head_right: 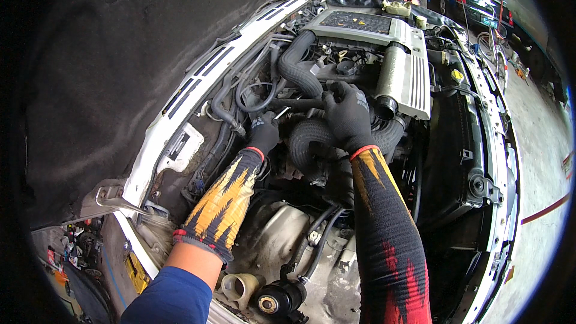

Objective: The person works on a white car's engine bay with the hood open, using a wrench to loosen and tighten bolts on hoses and engine components. They repeatedly reach into the engine bay, adjust parts, and walk around the vehicle to access different areas.

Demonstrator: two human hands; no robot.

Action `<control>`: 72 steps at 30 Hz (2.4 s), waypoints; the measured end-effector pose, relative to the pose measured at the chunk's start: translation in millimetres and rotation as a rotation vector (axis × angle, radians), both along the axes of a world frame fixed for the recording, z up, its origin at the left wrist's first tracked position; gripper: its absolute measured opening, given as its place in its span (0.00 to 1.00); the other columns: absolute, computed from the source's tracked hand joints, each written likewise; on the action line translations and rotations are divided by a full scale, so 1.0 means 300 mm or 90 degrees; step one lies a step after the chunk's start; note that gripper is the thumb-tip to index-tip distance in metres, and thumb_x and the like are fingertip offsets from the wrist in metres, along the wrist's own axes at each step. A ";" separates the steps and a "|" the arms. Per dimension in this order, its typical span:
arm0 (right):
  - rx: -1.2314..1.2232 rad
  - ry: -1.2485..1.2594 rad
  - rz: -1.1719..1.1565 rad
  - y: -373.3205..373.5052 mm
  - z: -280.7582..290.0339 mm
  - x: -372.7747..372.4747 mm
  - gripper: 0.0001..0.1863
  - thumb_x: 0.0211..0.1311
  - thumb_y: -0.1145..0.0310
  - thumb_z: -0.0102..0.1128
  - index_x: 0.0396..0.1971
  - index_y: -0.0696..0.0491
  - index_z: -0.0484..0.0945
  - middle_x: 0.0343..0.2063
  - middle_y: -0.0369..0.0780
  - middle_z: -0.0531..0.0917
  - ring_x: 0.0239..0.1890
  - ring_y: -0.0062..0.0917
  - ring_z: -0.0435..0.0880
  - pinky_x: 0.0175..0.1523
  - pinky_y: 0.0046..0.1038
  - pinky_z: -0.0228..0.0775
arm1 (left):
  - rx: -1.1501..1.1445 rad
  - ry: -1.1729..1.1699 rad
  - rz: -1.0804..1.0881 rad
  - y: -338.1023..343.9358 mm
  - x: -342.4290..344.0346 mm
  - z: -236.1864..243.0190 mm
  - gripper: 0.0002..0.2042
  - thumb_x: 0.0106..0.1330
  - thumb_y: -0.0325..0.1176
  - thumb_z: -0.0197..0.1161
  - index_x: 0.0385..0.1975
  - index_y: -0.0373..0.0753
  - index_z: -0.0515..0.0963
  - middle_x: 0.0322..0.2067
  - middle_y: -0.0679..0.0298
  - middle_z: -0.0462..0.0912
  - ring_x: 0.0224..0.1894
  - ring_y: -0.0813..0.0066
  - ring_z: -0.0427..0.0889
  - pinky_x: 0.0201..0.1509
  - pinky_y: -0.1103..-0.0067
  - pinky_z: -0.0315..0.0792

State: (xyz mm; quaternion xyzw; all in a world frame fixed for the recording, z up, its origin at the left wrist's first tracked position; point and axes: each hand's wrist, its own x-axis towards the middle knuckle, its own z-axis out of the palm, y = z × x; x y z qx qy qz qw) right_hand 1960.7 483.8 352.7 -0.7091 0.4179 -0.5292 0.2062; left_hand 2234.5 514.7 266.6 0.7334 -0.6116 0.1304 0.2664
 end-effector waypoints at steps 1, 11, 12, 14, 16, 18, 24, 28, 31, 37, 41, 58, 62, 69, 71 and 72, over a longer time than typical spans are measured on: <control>-0.001 -0.003 0.001 0.001 0.000 0.001 0.14 0.60 0.63 0.62 0.39 0.58 0.83 0.37 0.50 0.83 0.45 0.44 0.82 0.52 0.40 0.73 | 0.020 0.011 0.007 0.001 -0.002 0.002 0.06 0.66 0.32 0.57 0.33 0.37 0.77 0.32 0.46 0.81 0.40 0.44 0.80 0.43 0.55 0.72; -0.017 0.010 -0.012 0.003 -0.005 0.002 0.14 0.61 0.64 0.62 0.40 0.58 0.84 0.39 0.50 0.85 0.45 0.44 0.84 0.52 0.39 0.75 | -0.023 -0.028 -0.019 0.042 -0.019 0.019 0.10 0.68 0.35 0.57 0.41 0.37 0.79 0.39 0.45 0.82 0.41 0.43 0.81 0.44 0.55 0.73; -0.018 0.008 -0.009 0.003 -0.005 0.002 0.14 0.61 0.63 0.62 0.40 0.58 0.84 0.38 0.50 0.84 0.45 0.44 0.84 0.52 0.40 0.74 | 0.005 -0.027 -0.024 0.047 -0.018 0.026 0.10 0.69 0.36 0.57 0.42 0.38 0.79 0.39 0.45 0.82 0.41 0.43 0.81 0.44 0.55 0.73; -0.011 0.005 -0.005 0.001 -0.005 0.004 0.14 0.61 0.63 0.61 0.40 0.58 0.84 0.38 0.51 0.84 0.45 0.44 0.83 0.52 0.41 0.74 | 0.033 -0.027 -0.025 0.055 -0.018 0.042 0.10 0.69 0.36 0.57 0.42 0.39 0.79 0.39 0.45 0.82 0.42 0.43 0.81 0.44 0.55 0.74; 0.010 0.006 -0.003 -0.001 -0.006 0.004 0.14 0.61 0.63 0.61 0.40 0.58 0.84 0.38 0.51 0.84 0.46 0.44 0.83 0.53 0.41 0.74 | 0.026 -0.030 -0.022 0.059 -0.020 0.054 0.10 0.70 0.37 0.57 0.42 0.39 0.79 0.39 0.45 0.82 0.42 0.43 0.81 0.44 0.55 0.74; 0.000 0.017 -0.004 -0.003 -0.007 0.004 0.15 0.61 0.63 0.61 0.40 0.58 0.84 0.39 0.51 0.84 0.46 0.44 0.83 0.53 0.40 0.74 | 0.023 -0.020 -0.019 0.059 -0.024 0.061 0.10 0.71 0.38 0.57 0.41 0.39 0.79 0.38 0.45 0.82 0.42 0.43 0.81 0.44 0.55 0.74; 0.020 0.014 -0.006 -0.006 -0.014 0.004 0.15 0.61 0.62 0.61 0.42 0.57 0.83 0.39 0.50 0.84 0.46 0.44 0.83 0.54 0.40 0.74 | 0.027 -0.022 -0.023 0.045 -0.020 0.063 0.11 0.71 0.40 0.57 0.39 0.39 0.79 0.35 0.47 0.84 0.39 0.44 0.82 0.42 0.55 0.74; -0.002 0.021 -0.006 -0.011 -0.015 0.002 0.16 0.61 0.62 0.61 0.42 0.57 0.84 0.40 0.50 0.84 0.46 0.45 0.83 0.54 0.40 0.74 | 0.003 -0.043 -0.029 0.047 -0.014 0.064 0.11 0.71 0.41 0.57 0.39 0.39 0.79 0.32 0.48 0.84 0.38 0.44 0.83 0.40 0.56 0.74; 0.007 0.033 -0.010 -0.014 -0.014 0.001 0.16 0.61 0.61 0.61 0.42 0.57 0.84 0.40 0.50 0.84 0.47 0.45 0.83 0.54 0.40 0.74 | 0.013 -0.032 -0.026 0.060 -0.018 0.066 0.12 0.71 0.42 0.57 0.38 0.40 0.79 0.33 0.48 0.84 0.38 0.44 0.83 0.40 0.55 0.74; 0.029 -0.001 -0.004 -0.012 -0.019 0.006 0.15 0.61 0.61 0.62 0.41 0.57 0.83 0.40 0.50 0.84 0.46 0.45 0.83 0.53 0.40 0.73 | 0.013 -0.034 -0.012 0.081 -0.030 0.069 0.12 0.71 0.43 0.56 0.38 0.42 0.79 0.33 0.48 0.84 0.36 0.44 0.82 0.40 0.53 0.73; 0.019 0.002 -0.008 -0.014 -0.015 0.006 0.16 0.61 0.61 0.62 0.41 0.57 0.83 0.40 0.49 0.84 0.46 0.44 0.83 0.53 0.40 0.73 | 0.001 -0.032 -0.012 0.087 -0.035 0.067 0.12 0.71 0.42 0.56 0.36 0.41 0.79 0.31 0.49 0.83 0.35 0.43 0.82 0.39 0.54 0.73; 0.010 0.004 -0.006 0.007 0.005 -0.003 0.14 0.61 0.63 0.64 0.41 0.58 0.83 0.39 0.48 0.85 0.43 0.40 0.85 0.50 0.36 0.76 | 0.005 -0.046 0.047 0.124 -0.111 0.049 0.11 0.70 0.40 0.56 0.32 0.38 0.77 0.31 0.48 0.82 0.35 0.47 0.84 0.38 0.57 0.76; 0.022 -0.001 -0.006 0.006 0.003 0.000 0.14 0.62 0.63 0.63 0.41 0.58 0.83 0.38 0.48 0.84 0.44 0.40 0.85 0.50 0.36 0.76 | 0.011 -0.039 0.061 0.123 -0.109 0.041 0.12 0.70 0.40 0.56 0.32 0.39 0.77 0.31 0.49 0.83 0.34 0.48 0.84 0.37 0.57 0.76; 0.013 -0.019 0.008 0.014 0.000 0.001 0.15 0.62 0.63 0.63 0.42 0.58 0.83 0.39 0.48 0.84 0.45 0.41 0.85 0.51 0.37 0.75 | -0.014 -0.057 0.067 0.115 -0.105 0.041 0.12 0.70 0.42 0.55 0.33 0.41 0.78 0.32 0.51 0.83 0.33 0.49 0.84 0.36 0.58 0.76; 0.026 -0.029 0.004 0.014 -0.002 0.004 0.16 0.61 0.63 0.62 0.44 0.58 0.83 0.40 0.48 0.84 0.46 0.43 0.83 0.52 0.39 0.74 | -0.011 -0.041 0.068 0.114 -0.107 0.043 0.12 0.70 0.42 0.55 0.33 0.41 0.78 0.32 0.52 0.83 0.33 0.50 0.84 0.36 0.57 0.76; 0.005 -0.022 -0.007 0.013 -0.002 0.004 0.15 0.61 0.63 0.63 0.43 0.58 0.83 0.39 0.48 0.84 0.46 0.42 0.84 0.52 0.38 0.75 | -0.019 -0.050 0.068 0.113 -0.109 0.044 0.12 0.69 0.42 0.56 0.32 0.42 0.79 0.32 0.52 0.83 0.33 0.50 0.84 0.36 0.57 0.76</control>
